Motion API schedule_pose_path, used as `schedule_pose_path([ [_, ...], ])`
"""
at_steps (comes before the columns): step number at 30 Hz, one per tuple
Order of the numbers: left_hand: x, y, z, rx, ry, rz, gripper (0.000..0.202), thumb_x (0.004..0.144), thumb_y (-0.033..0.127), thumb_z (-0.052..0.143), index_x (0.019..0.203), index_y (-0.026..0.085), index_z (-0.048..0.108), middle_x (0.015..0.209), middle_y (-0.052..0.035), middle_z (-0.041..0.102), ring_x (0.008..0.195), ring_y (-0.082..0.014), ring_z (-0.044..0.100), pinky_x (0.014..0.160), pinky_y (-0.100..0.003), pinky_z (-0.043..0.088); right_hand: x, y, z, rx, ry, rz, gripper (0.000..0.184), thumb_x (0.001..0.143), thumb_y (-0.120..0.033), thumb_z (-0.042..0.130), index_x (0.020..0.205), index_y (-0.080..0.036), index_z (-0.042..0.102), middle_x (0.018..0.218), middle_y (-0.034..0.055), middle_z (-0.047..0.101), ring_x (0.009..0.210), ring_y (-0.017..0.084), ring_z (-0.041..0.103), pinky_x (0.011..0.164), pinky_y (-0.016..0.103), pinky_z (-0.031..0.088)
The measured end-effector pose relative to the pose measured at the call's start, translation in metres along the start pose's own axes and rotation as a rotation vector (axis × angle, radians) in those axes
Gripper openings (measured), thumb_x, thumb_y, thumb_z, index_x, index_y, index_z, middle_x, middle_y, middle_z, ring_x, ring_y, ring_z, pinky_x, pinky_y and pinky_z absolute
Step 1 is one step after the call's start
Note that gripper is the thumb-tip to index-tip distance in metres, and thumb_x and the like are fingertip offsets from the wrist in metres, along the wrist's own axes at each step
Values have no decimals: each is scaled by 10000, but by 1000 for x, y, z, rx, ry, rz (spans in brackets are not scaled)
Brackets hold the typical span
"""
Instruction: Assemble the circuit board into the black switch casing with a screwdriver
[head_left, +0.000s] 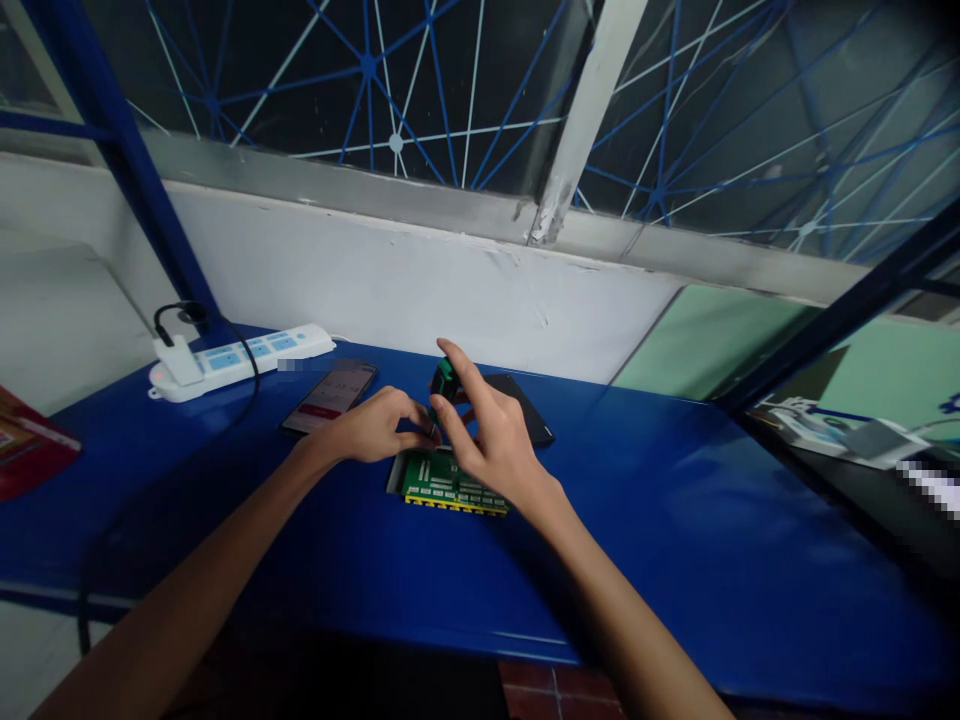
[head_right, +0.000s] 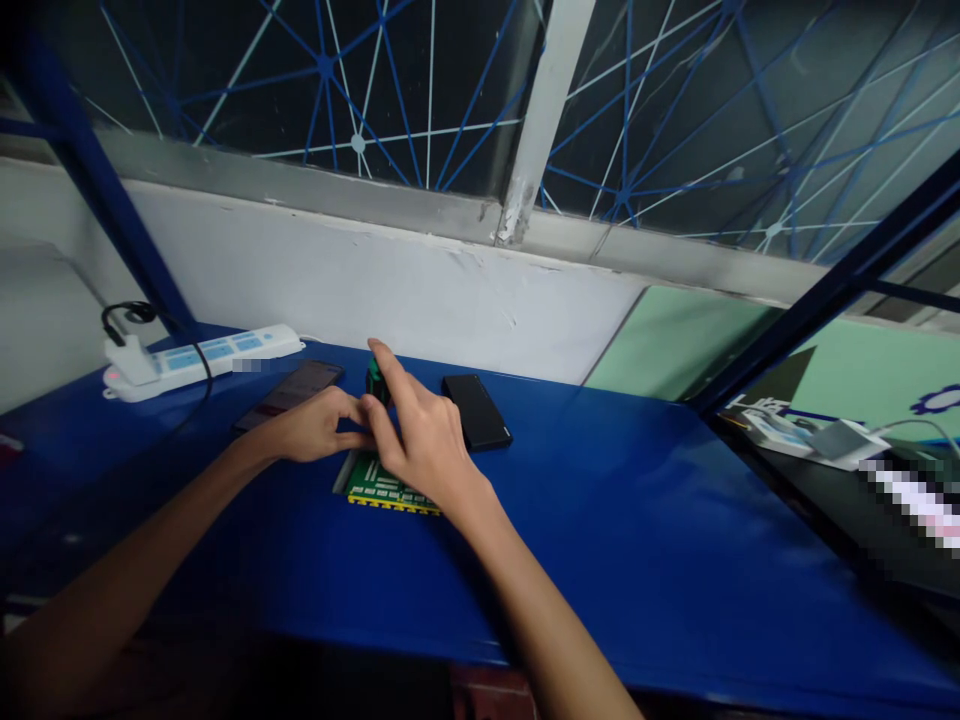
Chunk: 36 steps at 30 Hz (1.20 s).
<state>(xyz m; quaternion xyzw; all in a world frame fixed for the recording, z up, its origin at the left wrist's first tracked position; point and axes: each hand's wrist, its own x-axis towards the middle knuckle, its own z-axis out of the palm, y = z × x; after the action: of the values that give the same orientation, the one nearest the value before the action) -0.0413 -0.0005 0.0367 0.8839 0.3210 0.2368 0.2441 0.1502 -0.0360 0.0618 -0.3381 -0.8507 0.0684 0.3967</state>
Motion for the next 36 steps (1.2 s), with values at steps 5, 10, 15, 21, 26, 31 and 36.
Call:
schedule_pose_path([
  [5, -1, 0, 2, -5, 22, -17, 120, 806, 210, 638, 816, 155, 744, 775, -43, 750, 672, -163, 661, 646, -256, 479, -1, 4, 4, 3, 55, -5, 446, 954, -362, 460, 1370, -202, 449, 909, 37, 649, 753, 148, 619, 673, 283, 504],
  [10, -1, 2, 3, -20, 39, -17, 107, 805, 221, 651, 809, 165, 742, 747, -28, 744, 655, -161, 653, 656, -267, 484, -2, 9, 4, -59, 93, -16, 503, 919, -457, 522, 1358, -215, 487, 818, 22, 648, 711, 154, 614, 666, 296, 510],
  [15, 1, 4, 1, -16, -2, -5, 120, 806, 197, 637, 797, 163, 752, 767, -46, 751, 659, -160, 662, 668, -268, 493, -1, 4, 0, -3, 97, -15, 467, 950, -333, 447, 1402, -212, 435, 957, 46, 659, 819, 164, 627, 709, 304, 526],
  [21, 0, 0, 3, -39, 18, 17, 111, 800, 205, 648, 817, 172, 752, 811, -53, 760, 708, -171, 681, 686, -272, 502, 0, 6, 5, -57, 152, -1, 437, 934, -396, 502, 1329, -209, 528, 811, 34, 631, 675, 149, 589, 660, 297, 517],
  [26, -1, 0, 3, -37, -5, -5, 133, 821, 237, 648, 867, 164, 749, 860, -61, 760, 760, -175, 688, 717, -274, 505, -2, 8, 8, -25, 185, 19, 459, 938, -386, 499, 1360, -205, 486, 838, 35, 640, 670, 144, 588, 672, 284, 514],
  [31, 0, 1, 3, 19, 49, 44, 272, 867, 391, 617, 987, 179, 738, 980, -82, 734, 886, -193, 668, 812, -312, 490, 3, 26, -9, -97, 428, 186, 420, 918, -382, 485, 1290, -195, 544, 733, 13, 595, 572, 138, 514, 605, 298, 469],
  [36, 1, 6, 15, 99, -38, 29, 542, 731, 563, 702, 1140, 208, 686, 1083, -98, 669, 958, -239, 606, 836, -358, 449, 4, 73, -43, -240, 500, 403, 394, 839, -393, 523, 1151, -178, 632, 552, -49, 466, 504, 128, 453, 546, 276, 380],
])
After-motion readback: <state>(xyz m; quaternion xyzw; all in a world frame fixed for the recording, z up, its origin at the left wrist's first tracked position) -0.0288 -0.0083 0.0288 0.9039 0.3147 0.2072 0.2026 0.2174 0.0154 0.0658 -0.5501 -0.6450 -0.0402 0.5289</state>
